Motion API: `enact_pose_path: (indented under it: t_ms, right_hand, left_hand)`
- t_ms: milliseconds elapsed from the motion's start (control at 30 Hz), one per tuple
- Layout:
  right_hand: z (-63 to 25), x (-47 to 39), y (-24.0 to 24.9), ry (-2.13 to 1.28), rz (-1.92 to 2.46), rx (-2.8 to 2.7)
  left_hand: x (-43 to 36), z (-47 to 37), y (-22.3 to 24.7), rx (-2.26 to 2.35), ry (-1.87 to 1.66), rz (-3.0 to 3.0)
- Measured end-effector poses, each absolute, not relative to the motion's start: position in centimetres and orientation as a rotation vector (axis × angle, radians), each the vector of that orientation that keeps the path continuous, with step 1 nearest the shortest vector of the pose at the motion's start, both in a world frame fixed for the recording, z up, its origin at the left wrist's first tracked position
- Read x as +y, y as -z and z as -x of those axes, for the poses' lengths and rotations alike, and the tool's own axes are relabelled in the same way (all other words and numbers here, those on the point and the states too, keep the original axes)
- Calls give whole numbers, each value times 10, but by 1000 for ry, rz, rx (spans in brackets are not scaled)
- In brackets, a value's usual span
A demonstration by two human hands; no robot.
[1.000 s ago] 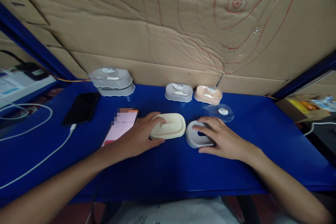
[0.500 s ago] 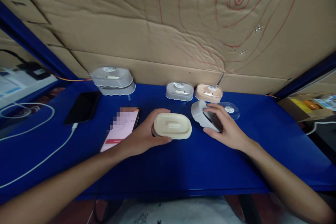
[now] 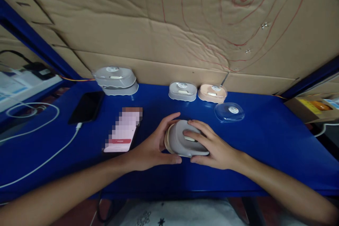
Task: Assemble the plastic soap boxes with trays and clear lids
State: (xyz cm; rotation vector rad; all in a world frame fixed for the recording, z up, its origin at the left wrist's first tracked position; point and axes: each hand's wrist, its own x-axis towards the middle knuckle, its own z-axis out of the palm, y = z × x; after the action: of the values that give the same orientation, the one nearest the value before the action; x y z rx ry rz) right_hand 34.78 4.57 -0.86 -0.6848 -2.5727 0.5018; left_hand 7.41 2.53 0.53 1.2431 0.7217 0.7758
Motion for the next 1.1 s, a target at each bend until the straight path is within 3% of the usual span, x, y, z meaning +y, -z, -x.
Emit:
enact_pose_path:
  t_ms: [333,1100]
  right_hand:
    - [-351,48,7,-365,628,-2667]
    - [-352,49,9,-553,751,-2602]
  left_hand:
    - [27,-69,-9,763,-687,-1304]
    - [33,-67,-7,792,-847,-1154]
